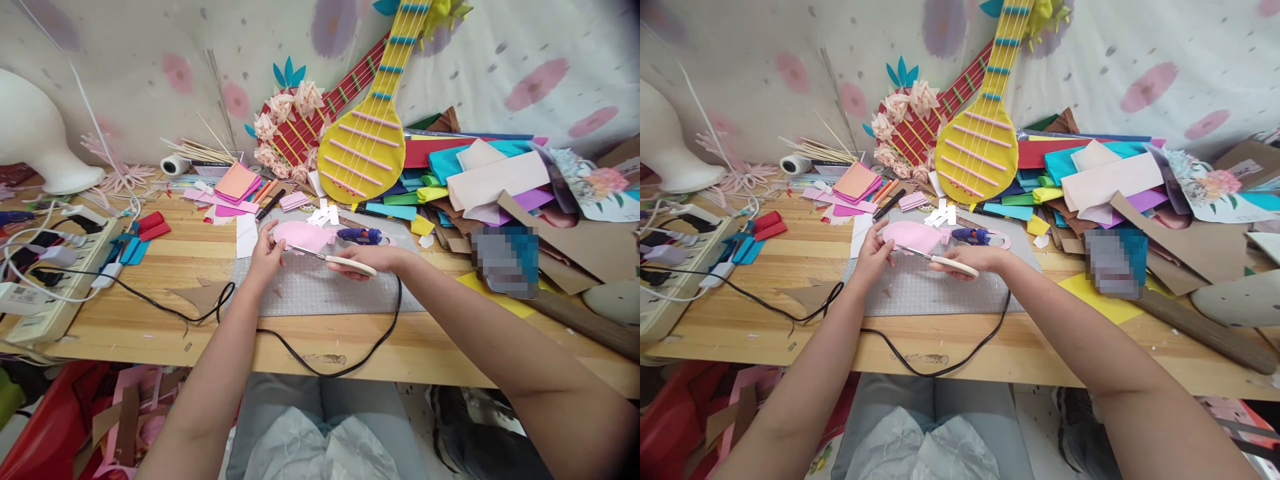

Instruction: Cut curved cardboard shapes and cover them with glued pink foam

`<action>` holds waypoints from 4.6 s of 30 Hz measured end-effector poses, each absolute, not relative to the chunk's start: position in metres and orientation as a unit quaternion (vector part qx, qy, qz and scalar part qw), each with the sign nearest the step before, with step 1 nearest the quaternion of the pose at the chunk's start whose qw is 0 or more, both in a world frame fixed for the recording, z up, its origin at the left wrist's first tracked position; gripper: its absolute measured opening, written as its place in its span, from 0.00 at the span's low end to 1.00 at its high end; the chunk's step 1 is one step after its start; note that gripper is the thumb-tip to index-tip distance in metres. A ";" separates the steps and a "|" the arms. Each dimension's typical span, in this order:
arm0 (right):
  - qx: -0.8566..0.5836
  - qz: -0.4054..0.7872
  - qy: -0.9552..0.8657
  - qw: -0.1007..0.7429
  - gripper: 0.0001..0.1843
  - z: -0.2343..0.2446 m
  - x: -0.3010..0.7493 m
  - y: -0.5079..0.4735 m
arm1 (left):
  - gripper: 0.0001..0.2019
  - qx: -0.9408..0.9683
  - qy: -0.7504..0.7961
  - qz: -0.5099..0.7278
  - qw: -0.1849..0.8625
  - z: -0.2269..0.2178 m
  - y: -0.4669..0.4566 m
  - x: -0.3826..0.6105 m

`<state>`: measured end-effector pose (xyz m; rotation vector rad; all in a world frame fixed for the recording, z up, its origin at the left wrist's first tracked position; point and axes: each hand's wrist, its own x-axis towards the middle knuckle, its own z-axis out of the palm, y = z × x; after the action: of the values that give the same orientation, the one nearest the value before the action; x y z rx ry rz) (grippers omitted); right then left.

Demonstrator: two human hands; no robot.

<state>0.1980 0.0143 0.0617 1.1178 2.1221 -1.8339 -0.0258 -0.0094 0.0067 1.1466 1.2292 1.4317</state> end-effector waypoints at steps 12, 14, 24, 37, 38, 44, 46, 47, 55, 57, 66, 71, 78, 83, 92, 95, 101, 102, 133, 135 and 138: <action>0.353 -0.651 0.670 0.056 0.28 0.057 0.195 0.011 | 0.23 0.432 0.498 0.584 0.474 0.011 -0.010 -0.021; 0.345 -0.655 0.669 0.062 0.28 0.059 0.195 0.010 | 0.23 0.431 0.497 0.584 0.476 0.011 -0.010 -0.020; 0.329 -0.691 0.641 0.052 0.28 0.064 0.195 0.010 | 0.30 0.424 0.500 0.595 0.465 0.012 -0.010 -0.021; 0.327 -0.706 0.626 0.048 0.29 0.057 0.197 0.012 | 0.28 0.442 0.493 0.593 0.458 0.010 -0.010 -0.022; 0.322 -0.709 0.626 0.049 0.29 0.057 0.197 0.012 | 0.28 0.441 0.496 0.593 0.456 0.010 -0.010 -0.022; 0.322 -0.711 0.622 0.055 0.28 0.054 0.196 0.013 | 0.26 0.434 0.495 0.592 0.465 0.011 -0.010 -0.022; 0.326 -0.712 0.620 0.056 0.28 0.054 0.196 0.013 | 0.26 0.432 0.495 0.591 0.468 0.011 -0.010 -0.022; 0.324 -0.713 0.620 0.054 0.28 0.054 0.197 0.013 | 0.26 0.430 0.495 0.591 0.470 0.011 -0.011 -0.022; 0.317 -0.724 0.610 0.051 0.28 0.051 0.198 0.015 | 0.27 0.437 0.478 0.597 0.474 0.008 -0.009 -0.024; 0.317 -0.721 0.614 0.049 0.28 0.050 0.197 0.016 | 0.27 0.438 0.475 0.598 0.474 0.006 -0.007 -0.025; 0.332 -0.711 0.618 0.040 0.28 0.050 0.194 0.015 | 0.25 0.433 0.470 0.607 0.473 0.003 -0.006 -0.026; 0.344 -0.704 0.620 0.028 0.29 0.048 0.192 0.012 | 0.23 0.419 0.474 0.621 0.463 0.003 -0.007 -0.023; 0.315 -0.727 0.610 0.012 0.25 0.037 0.188 0.012 | 0.24 0.422 0.474 0.632 0.444 0.000 -0.006 -0.023; 0.317 -0.710 0.628 0.002 0.26 0.046 0.184 0.011 | 0.25 0.422 0.478 0.644 0.422 0.000 -0.006 -0.022; 0.310 -0.703 0.641 0.010 0.27 0.051 0.185 0.011 | 0.26 0.462 0.464 0.633 0.414 -0.002 -0.006 -0.020; 0.316 -0.711 0.629 0.006 0.26 0.050 0.183 0.010 | 0.26 0.467 0.460 0.631 0.415 -0.003 -0.006 -0.019; 0.311 -0.714 0.628 -0.004 0.26 0.042 0.179 0.011 | 0.23 0.468 0.459 0.636 0.408 -0.004 -0.008 -0.016; 0.307 -0.717 0.625 -0.010 0.26 0.041 0.179 0.010 | 0.23 0.465 0.461 0.639 0.404 -0.004 -0.009 -0.016; 0.326 -0.687 0.648 -0.034 0.27 0.036 0.174 0.002 | 0.18 0.407 0.474 0.656 0.422 -0.001 -0.006 -0.022; 0.343 -0.671 0.656 -0.040 0.27 0.036 0.172 0.000 | 0.18 0.394 0.475 0.663 0.424 -0.001 -0.006 -0.021; 0.361 -0.655 0.662 -0.045 0.27 0.034 0.170 -0.001 | 0.18 0.375 0.476 0.673 0.424 -0.001 -0.006 -0.020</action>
<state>0.1703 -0.0012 0.0336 1.1693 2.1410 -2.1204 -0.0198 -0.0063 -0.0010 0.9388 1.1908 1.6845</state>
